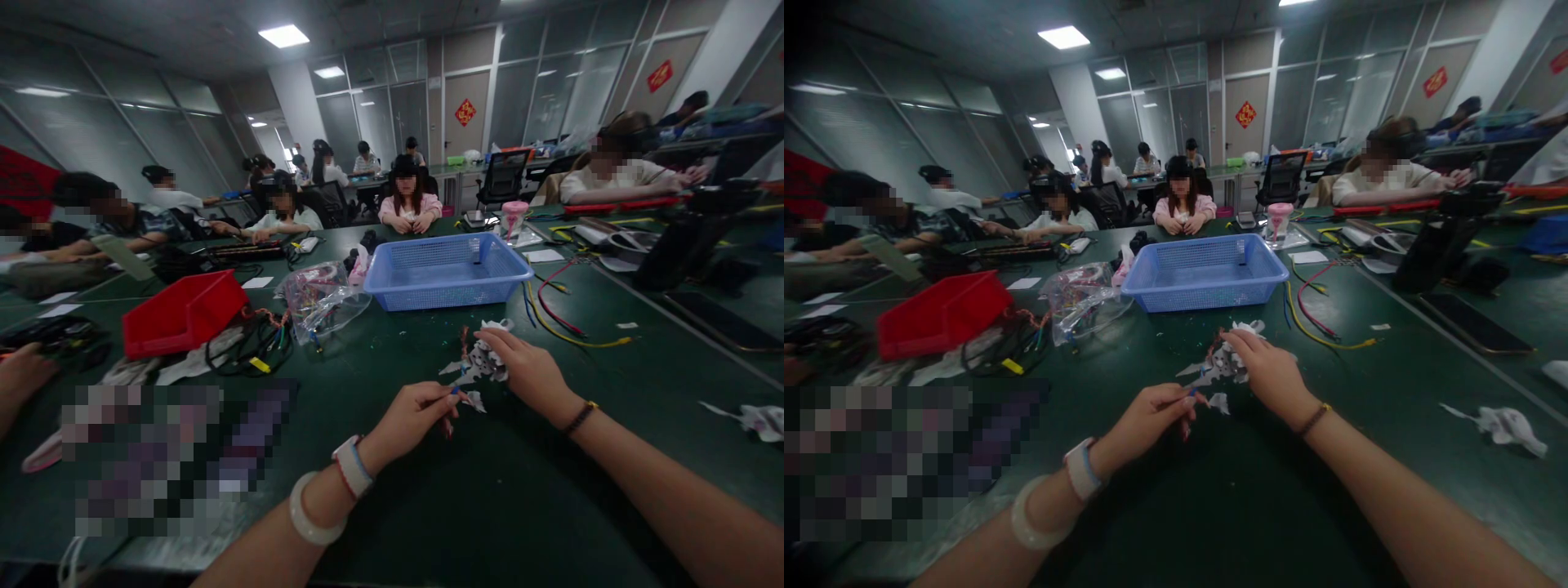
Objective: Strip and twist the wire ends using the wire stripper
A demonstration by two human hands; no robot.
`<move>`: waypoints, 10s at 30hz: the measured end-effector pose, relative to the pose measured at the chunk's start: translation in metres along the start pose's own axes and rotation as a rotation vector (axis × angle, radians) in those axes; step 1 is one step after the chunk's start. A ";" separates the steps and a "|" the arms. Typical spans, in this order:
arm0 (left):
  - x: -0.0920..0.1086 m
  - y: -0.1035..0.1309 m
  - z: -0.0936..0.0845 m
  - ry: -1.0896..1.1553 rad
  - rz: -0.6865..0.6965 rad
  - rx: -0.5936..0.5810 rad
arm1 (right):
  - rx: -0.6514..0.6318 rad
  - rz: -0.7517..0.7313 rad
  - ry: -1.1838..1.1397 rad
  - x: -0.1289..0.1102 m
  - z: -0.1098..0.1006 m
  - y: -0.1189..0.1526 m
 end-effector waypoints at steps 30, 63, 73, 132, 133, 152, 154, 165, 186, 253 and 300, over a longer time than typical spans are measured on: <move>-0.001 -0.003 -0.003 -0.022 -0.042 0.042 | -0.175 0.184 -0.102 -0.005 -0.007 -0.004; -0.009 -0.004 -0.001 -0.083 -0.034 -0.013 | -0.014 0.365 -0.393 0.054 -0.018 -0.040; -0.006 -0.004 -0.003 -0.080 -0.021 -0.002 | -0.372 0.738 -1.323 0.073 0.006 -0.093; -0.010 -0.013 -0.038 1.042 0.060 0.413 | -0.051 0.264 -0.346 0.015 0.009 0.012; -0.010 -0.013 -0.037 1.069 0.042 0.401 | -0.053 0.272 -0.339 0.016 0.009 0.012; -0.013 -0.010 -0.003 0.779 -0.075 0.052 | -0.034 0.246 -0.281 0.006 0.011 0.006; -0.013 -0.010 -0.002 0.773 -0.087 0.044 | -0.060 0.245 -0.273 0.004 0.010 0.005; -0.010 -0.007 0.000 0.603 -0.098 0.017 | -0.167 0.262 -0.113 0.005 0.004 0.008; 0.001 -0.002 0.010 0.861 -0.164 -0.139 | -0.091 0.249 -0.200 -0.004 0.004 0.010; -0.013 -0.004 0.017 0.545 -0.204 -0.093 | -0.296 0.287 -0.121 -0.015 -0.008 0.006; -0.011 -0.008 -0.006 0.383 -0.078 0.141 | 0.019 0.132 -0.074 -0.006 -0.032 0.010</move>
Point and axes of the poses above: each hand's wrist, its own y-axis away from the middle knuckle, its own z-axis out of the palm, x = y × z, the point moved 4 cm from there along -y, towards the middle knuckle, and after that the axes turned 6 degrees about -z, right-handed, at the moved point
